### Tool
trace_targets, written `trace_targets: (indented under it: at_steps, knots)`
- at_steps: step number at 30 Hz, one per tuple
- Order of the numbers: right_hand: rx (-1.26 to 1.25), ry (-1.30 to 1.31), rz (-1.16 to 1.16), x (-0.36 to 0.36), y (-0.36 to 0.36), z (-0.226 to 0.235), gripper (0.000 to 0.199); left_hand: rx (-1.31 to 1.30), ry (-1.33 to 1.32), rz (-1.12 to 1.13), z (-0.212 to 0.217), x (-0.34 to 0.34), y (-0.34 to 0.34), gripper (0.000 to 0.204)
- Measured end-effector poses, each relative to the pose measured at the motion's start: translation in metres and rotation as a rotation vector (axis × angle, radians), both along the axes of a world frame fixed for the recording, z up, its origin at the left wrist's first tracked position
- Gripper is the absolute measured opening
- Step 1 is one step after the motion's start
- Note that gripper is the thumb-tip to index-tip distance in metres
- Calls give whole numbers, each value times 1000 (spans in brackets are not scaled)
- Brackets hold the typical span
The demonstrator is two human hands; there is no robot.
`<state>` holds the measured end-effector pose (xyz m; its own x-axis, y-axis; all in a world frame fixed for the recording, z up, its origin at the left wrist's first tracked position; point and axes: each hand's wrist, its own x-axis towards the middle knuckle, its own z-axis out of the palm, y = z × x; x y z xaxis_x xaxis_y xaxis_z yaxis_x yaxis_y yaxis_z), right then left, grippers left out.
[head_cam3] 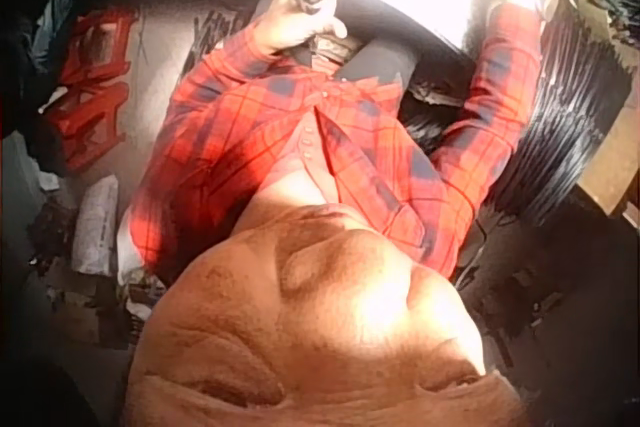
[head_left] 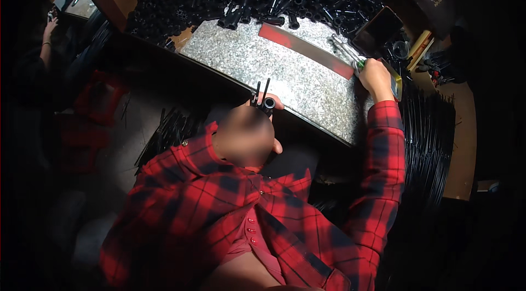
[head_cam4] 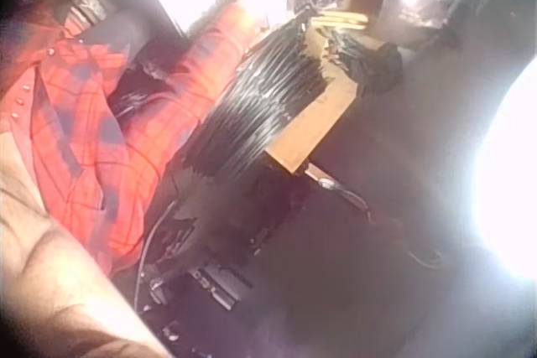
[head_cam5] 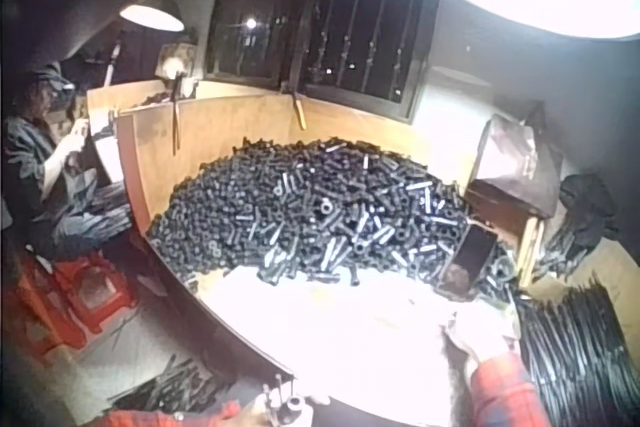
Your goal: Assembling cable harnesses by inserting wires into connectors and trimming them using various hand tools.
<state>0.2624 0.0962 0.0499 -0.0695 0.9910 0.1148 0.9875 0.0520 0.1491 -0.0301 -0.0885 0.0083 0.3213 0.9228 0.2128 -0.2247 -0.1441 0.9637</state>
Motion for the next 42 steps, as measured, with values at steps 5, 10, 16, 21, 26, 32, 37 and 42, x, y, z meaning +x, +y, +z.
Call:
trace_targets:
  at_steps: [5, 10, 16, 21, 26, 32, 37, 42]
  knots:
    - [-43, -4, -14, -1, 8, -2, 21, -32, 1, -15, 3, 1, 2, 41]
    - [-36, 26, -4, -1, 14, -3, 21, -49, 19, -53, -2, -1, 5, 37]
    - [-16, 51, 9, -2, 13, 0, 21, -38, -13, -26, -5, -3, 7, 39]
    - [178, 262, 52, -5, -8, 2, 17, -20, 3, -35, -4, -4, 5, 62]
    - [10, 1041, 124, -61, -87, 7, 10, -86, -71, 17, -6, -6, 4, 62]
    - [-175, 1566, 343, -134, -176, -5, 3, -97, -158, 5, -5, 1, 6, 72]
    - [-67, 1565, 516, -147, -185, -15, 6, 69, -79, 22, 4, -5, 6, 79]
    - [-52, 1540, 618, -147, -191, -20, 10, -33, -188, -3, 4, -7, -3, 83]
